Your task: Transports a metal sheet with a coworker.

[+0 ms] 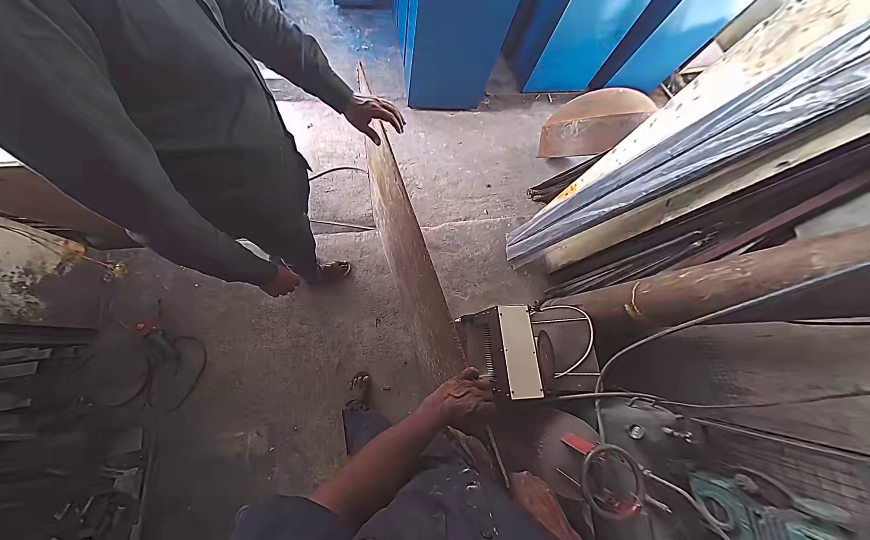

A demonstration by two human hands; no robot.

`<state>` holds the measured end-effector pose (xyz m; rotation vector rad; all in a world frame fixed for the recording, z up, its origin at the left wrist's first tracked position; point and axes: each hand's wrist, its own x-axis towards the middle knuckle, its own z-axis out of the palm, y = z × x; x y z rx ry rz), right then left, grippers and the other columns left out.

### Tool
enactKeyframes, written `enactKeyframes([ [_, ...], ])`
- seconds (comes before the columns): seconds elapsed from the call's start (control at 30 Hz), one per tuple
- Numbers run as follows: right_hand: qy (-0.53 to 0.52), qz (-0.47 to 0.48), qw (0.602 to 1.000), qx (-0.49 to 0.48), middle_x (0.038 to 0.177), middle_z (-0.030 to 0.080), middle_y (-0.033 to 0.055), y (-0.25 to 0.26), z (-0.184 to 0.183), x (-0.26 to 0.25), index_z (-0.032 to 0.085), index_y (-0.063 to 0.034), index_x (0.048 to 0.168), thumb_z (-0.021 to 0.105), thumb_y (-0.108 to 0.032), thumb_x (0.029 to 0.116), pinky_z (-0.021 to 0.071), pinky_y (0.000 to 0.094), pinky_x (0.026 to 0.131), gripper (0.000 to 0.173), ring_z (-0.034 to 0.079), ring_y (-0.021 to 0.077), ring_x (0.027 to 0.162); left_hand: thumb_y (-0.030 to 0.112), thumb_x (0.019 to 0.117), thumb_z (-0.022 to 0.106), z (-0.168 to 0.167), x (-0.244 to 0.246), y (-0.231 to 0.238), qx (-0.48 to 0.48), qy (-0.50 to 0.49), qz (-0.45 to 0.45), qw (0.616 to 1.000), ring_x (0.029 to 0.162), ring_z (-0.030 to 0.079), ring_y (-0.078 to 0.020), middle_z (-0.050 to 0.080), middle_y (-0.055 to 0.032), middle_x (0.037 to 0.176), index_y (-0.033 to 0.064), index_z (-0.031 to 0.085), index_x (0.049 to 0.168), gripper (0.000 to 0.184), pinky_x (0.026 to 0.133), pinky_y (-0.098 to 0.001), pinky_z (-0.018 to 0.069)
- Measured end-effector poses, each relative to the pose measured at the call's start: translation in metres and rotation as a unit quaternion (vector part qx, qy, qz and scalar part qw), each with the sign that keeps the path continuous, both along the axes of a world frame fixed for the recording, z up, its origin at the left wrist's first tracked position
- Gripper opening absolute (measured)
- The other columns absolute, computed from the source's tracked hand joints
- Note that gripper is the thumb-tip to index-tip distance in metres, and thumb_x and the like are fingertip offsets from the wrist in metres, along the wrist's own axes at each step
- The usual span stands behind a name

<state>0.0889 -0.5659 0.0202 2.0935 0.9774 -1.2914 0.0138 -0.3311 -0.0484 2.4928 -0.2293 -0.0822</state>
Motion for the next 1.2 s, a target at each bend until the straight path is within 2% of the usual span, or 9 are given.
enactKeyframes([
  [0.1,0.019,-0.013,1.0,0.004,0.107,0.072,0.023,0.006,0.0,-0.017,0.072,0.0003,0.103,0.054,-0.025,0.1024,0.0535,0.0577,0.09,0.032,0.069,0.0402,0.107,0.066,0.0829,0.07,-0.007,-0.018,0.006,-0.006,-0.024,0.001,1.0,0.113,0.062,-0.0247,0.073,-0.0028,0.106,0.0152,0.075,0.1,0.054,0.114,-0.0516,0.0306],
  [0.2,0.04,-0.049,0.998,-0.03,0.115,0.07,0.0263,0.027,0.015,-0.044,0.07,0.0044,0.109,0.046,-0.018,0.1068,0.0516,0.0584,0.093,0.033,0.067,0.0428,0.112,0.068,0.0815,0.069,-0.008,-0.041,0.014,0.007,-0.047,-0.003,0.999,0.104,0.065,-0.0244,0.072,-0.0021,0.096,0.016,0.073,0.094,0.054,0.112,-0.0511,0.0332],
  [0.27,0.059,-0.052,0.995,-0.053,0.116,0.07,0.0254,0.036,0.012,-0.058,0.069,0.0034,0.111,0.042,-0.017,0.1076,0.0522,0.0581,0.093,0.034,0.067,0.0425,0.113,0.07,0.0803,0.069,-0.008,-0.058,0.019,0.026,-0.069,0.006,0.997,0.098,0.065,-0.0226,0.07,-0.0004,0.089,0.0179,0.069,0.084,0.053,0.109,-0.048,0.0353],
  [0.37,0.108,-0.055,0.992,-0.031,0.112,0.071,0.0251,0.033,0.002,-0.076,0.068,0.0032,0.109,0.04,-0.016,0.1078,0.0531,0.0581,0.089,0.034,0.068,0.0426,0.109,0.071,0.0773,0.07,-0.01,-0.077,0.022,0.062,-0.097,0.008,0.993,0.089,0.064,-0.0193,0.067,0.0031,0.081,0.0222,0.067,0.08,0.049,0.106,-0.0453,0.037],
  [0.5,0.135,-0.062,0.989,-0.01,0.11,0.07,0.0254,0.034,0.002,-0.086,0.068,0.0033,0.108,0.04,-0.016,0.1084,0.0525,0.0582,0.088,0.034,0.068,0.0425,0.108,0.074,0.0782,0.066,-0.009,-0.086,0.025,0.064,-0.066,-0.009,0.996,0.082,0.061,-0.0193,0.061,0.0029,0.074,0.0223,0.061,0.073,0.052,0.101,-0.0448,0.0394],
  [0.7,0.153,-0.057,0.986,0.011,0.111,0.07,0.0254,0.029,0.001,-0.078,0.067,0.0042,0.109,0.039,-0.013,0.1088,0.0524,0.0576,0.088,0.034,0.068,0.0419,0.108,0.08,0.0769,0.064,-0.007,-0.079,0.022,0.073,-0.052,-0.009,0.996,0.08,0.06,-0.0189,0.061,0.0034,0.074,0.0226,0.061,0.073,0.057,0.1,-0.0458,0.0398],
  [0.97,0.178,-0.058,0.981,0.057,0.111,0.07,0.0256,0.018,-0.006,-0.065,0.068,0.0031,0.111,0.039,-0.013,0.1094,0.0509,0.0573,0.091,0.033,0.067,0.042,0.11,0.08,0.0773,0.063,-0.006,-0.074,0.017,0.087,-0.047,0.001,0.995,0.079,0.06,-0.018,0.059,0.0039,0.072,0.0232,0.061,0.072,0.057,0.1,-0.0452,0.0397],
  [1.2,0.184,-0.065,0.979,0.057,0.111,0.071,0.0257,0.021,-0.005,-0.065,0.069,0.003,0.11,0.038,-0.019,0.1092,0.0493,0.0584,0.093,0.038,0.067,0.0423,0.111,0.077,0.0771,0.066,0.001,-0.075,0.017,0.081,-0.005,-0.011,0.997,0.084,0.061,-0.0196,0.063,0.0018,0.077,0.0209,0.063,0.076,0.056,0.103,-0.0467,0.038],
])
